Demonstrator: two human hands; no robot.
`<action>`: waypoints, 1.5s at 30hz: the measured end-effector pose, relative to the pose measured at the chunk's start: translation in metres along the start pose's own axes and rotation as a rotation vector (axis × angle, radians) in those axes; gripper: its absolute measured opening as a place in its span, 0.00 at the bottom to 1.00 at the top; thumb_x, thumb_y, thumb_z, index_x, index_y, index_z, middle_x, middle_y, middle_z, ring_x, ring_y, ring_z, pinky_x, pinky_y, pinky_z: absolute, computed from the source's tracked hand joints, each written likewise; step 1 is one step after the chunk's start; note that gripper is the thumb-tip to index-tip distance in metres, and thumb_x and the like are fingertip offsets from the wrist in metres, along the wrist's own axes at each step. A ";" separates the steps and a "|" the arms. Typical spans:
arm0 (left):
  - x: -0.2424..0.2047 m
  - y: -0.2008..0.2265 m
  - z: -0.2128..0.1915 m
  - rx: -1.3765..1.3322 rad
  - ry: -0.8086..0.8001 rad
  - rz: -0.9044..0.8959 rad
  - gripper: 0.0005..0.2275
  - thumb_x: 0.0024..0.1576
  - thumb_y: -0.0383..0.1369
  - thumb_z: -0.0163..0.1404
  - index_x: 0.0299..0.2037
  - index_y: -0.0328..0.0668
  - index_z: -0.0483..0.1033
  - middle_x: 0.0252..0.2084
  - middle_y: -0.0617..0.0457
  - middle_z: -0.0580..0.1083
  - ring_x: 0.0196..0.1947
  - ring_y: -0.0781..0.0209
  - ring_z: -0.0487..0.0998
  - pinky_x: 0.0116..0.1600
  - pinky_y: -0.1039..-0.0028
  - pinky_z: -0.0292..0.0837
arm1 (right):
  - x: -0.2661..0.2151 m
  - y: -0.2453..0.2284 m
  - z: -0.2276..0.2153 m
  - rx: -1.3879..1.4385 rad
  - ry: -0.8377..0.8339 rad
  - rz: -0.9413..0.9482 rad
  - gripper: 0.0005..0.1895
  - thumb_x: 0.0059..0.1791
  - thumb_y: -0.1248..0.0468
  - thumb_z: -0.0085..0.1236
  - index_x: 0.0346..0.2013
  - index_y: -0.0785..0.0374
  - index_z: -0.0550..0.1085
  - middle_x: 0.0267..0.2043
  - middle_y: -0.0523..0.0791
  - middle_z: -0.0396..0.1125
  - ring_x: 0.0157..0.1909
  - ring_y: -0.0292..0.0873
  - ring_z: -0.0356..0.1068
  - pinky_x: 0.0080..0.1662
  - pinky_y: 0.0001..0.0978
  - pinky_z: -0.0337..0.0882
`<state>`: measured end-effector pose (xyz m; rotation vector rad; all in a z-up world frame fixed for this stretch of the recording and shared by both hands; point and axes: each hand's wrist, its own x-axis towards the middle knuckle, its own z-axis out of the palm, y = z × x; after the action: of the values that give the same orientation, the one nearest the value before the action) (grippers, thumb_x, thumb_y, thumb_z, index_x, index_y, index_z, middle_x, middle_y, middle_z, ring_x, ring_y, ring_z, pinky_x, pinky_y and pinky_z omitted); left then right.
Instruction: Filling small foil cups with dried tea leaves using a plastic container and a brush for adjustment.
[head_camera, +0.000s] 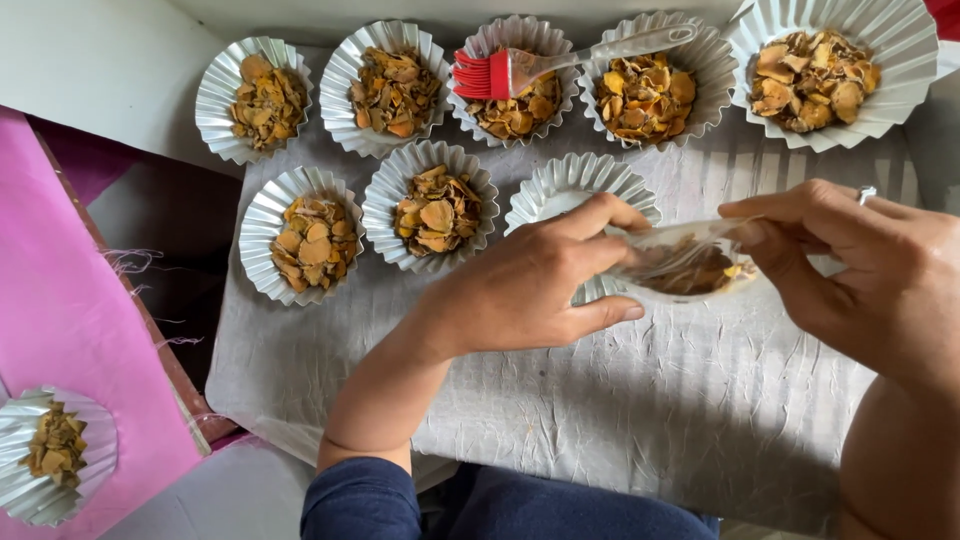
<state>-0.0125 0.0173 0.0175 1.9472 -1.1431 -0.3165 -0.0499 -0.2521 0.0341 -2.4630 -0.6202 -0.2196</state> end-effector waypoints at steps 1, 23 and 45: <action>-0.001 -0.003 -0.001 0.002 0.001 0.001 0.17 0.57 0.32 0.59 0.50 0.23 0.75 0.56 0.39 0.67 0.33 0.63 0.74 0.43 0.79 0.82 | 0.000 0.000 0.001 -0.001 0.001 -0.002 0.08 0.57 0.72 0.58 0.49 0.71 0.80 0.32 0.48 0.75 0.31 0.39 0.74 0.26 0.27 0.68; 0.007 -0.017 0.010 -0.039 0.249 0.162 0.05 0.60 0.27 0.58 0.41 0.40 0.75 0.35 0.55 0.72 0.34 0.63 0.70 0.41 0.76 0.69 | 0.006 -0.017 0.014 0.202 0.021 -0.062 0.08 0.49 0.66 0.64 0.34 0.69 0.77 0.34 0.44 0.76 0.23 0.32 0.70 0.24 0.20 0.66; 0.006 -0.008 0.003 0.469 0.381 0.357 0.10 0.66 0.34 0.49 0.35 0.37 0.71 0.30 0.49 0.74 0.29 0.56 0.75 0.39 0.67 0.72 | 0.010 -0.015 0.015 0.218 0.017 -0.227 0.09 0.49 0.69 0.59 0.41 0.74 0.78 0.40 0.48 0.78 0.24 0.36 0.72 0.28 0.23 0.72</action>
<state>-0.0058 0.0124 0.0108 2.0191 -1.3516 0.5354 -0.0481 -0.2293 0.0319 -2.1793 -0.8697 -0.2466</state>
